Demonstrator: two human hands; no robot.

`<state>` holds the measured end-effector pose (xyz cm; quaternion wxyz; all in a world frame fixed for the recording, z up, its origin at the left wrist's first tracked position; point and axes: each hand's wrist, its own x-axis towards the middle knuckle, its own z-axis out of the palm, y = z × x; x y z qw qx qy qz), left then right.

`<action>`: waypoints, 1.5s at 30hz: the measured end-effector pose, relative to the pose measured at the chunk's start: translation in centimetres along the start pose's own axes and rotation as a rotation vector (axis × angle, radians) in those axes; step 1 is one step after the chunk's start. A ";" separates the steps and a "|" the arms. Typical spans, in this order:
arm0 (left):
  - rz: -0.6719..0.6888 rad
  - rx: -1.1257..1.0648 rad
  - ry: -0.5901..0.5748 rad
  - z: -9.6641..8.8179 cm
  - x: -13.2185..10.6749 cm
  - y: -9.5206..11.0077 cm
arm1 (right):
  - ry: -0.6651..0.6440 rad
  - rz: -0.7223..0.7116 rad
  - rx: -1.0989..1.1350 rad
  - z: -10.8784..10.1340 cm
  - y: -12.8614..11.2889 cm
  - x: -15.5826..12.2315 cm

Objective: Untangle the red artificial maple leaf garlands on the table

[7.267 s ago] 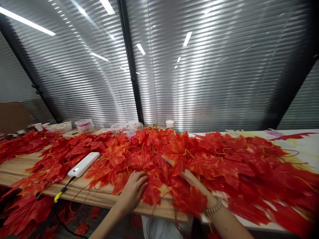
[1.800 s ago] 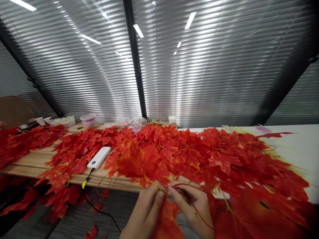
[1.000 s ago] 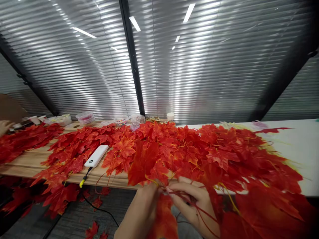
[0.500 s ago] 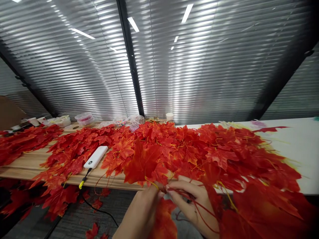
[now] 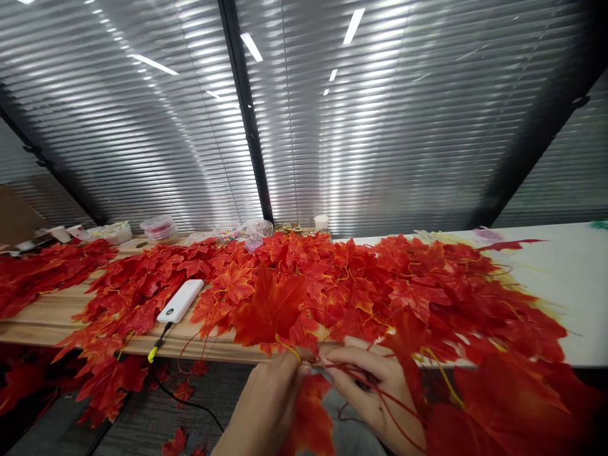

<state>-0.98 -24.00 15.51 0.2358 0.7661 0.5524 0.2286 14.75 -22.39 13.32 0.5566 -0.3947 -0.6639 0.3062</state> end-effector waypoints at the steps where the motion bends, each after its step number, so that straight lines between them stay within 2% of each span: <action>1: 0.003 -0.002 -0.004 0.0 0.1 0.0 | 0.007 -0.002 0.009 0.0 -0.1 0.0; 6: 0.007 -0.015 0.030 0.0 -0.1 -0.3 | -0.048 0.000 0.049 0.2 -0.4 0.3; 10: 0.032 -0.031 0.085 0.7 -1.3 -1.6 | -0.098 -0.042 -0.031 0.1 -0.2 0.4; 14: 0.063 -0.055 0.088 0.9 -1.9 -2.0 | -0.123 -0.051 -0.067 0.1 0.2 0.3; 18: 0.012 -0.046 0.045 0.3 -1.0 -1.1 | -0.075 -0.014 0.014 0.6 -0.1 0.3; 23: 0.077 -0.084 -0.019 -0.2 -0.3 -0.5 | -0.012 -0.016 0.056 1.0 -0.5 0.4; 28: 0.068 -0.052 0.021 -0.2 -0.5 -0.2 | -0.105 -0.074 -0.062 0.5 -0.3 0.5; 32: 0.074 -0.023 0.053 -0.1 -0.5 -0.1 | -0.118 -0.080 -0.084 0.3 0.0 0.3; 39: 0.005 0.052 0.161 0.7 -2.2 -2.3 | -0.113 -0.074 -0.107 0.1 -0.2 0.1; 42: 0.049 0.051 0.133 0.2 -1.8 -1.8 | -0.128 -0.048 -0.096 0.0 -0.3 -0.1; 45: 0.092 0.012 0.034 -0.9 -0.8 -0.5 | -0.158 0.004 -0.025 0.0 -0.2 -0.3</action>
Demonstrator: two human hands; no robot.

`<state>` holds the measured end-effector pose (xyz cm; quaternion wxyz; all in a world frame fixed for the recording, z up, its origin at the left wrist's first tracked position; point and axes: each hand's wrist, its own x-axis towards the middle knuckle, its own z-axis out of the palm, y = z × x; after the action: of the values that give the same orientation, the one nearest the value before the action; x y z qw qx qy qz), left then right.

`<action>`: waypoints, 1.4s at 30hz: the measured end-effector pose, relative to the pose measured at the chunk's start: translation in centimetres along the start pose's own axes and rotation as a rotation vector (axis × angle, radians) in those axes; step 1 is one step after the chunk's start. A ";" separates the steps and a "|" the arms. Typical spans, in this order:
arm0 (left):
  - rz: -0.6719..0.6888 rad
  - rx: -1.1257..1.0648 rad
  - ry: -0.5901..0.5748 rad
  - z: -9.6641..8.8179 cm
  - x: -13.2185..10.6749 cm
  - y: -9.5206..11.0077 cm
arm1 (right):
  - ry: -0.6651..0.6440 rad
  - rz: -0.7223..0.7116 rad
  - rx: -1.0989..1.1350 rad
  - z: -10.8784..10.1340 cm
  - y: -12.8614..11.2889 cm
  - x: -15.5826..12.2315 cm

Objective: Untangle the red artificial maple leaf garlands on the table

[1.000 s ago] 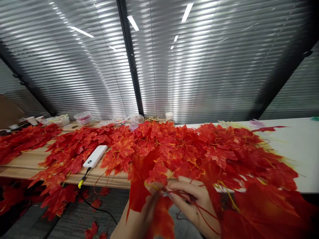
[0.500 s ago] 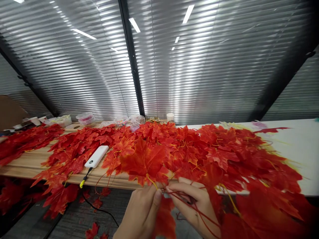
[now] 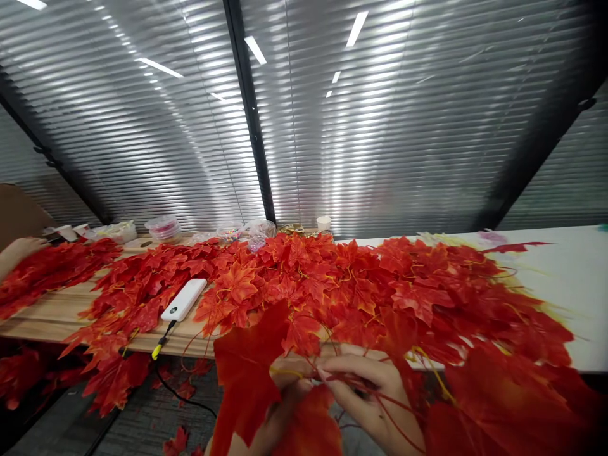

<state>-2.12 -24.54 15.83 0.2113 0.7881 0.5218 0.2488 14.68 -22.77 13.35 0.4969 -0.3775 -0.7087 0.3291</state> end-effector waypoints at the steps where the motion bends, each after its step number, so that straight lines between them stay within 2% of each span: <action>1: 0.003 -0.019 -0.023 -0.4 0.3 0.4 | -0.010 0.010 0.020 0.0 0.1 0.0; 5: -0.011 -0.071 -0.064 -1.1 0.5 1.0 | -0.066 0.005 0.015 0.0 0.3 0.0; 11: -0.059 -0.190 -0.122 -1.0 0.2 0.6 | -0.069 0.017 0.011 -0.1 0.4 0.0; 15: -0.187 -0.294 -0.206 -1.0 0.1 0.6 | -0.049 0.020 -0.037 0.0 0.4 0.0; 18: -0.265 -0.315 -0.232 -0.9 -0.1 0.5 | -0.046 0.002 -0.036 0.1 0.4 0.1; 21: -0.320 -0.305 -0.249 -0.9 -0.4 0.2 | 0.014 -0.013 -0.031 0.4 0.5 0.1; 24: -0.337 -0.286 -0.260 -0.5 -0.9 -0.4 | 0.061 -0.037 -0.018 0.7 0.6 0.0; 28: -0.355 -0.279 -0.270 0.1 -1.6 -1.6 | 0.026 -0.020 -0.031 0.8 0.5 -0.2; 33: -0.385 -0.401 -0.248 0.7 -2.0 -2.6 | 0.066 0.000 -0.011 0.9 0.9 -0.5; 37: -0.385 -0.476 -0.267 1.1 -2.0 -2.9 | 0.050 0.056 0.070 1.1 1.2 -0.6; 42: -0.326 -0.432 -0.248 1.2 -2.0 -2.7 | 0.016 0.141 0.160 1.2 1.0 -0.6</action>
<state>-4.02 -25.43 12.94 0.4736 0.6549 0.5468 0.2187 13.88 -22.88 11.90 0.5066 -0.3880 -0.6479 0.4160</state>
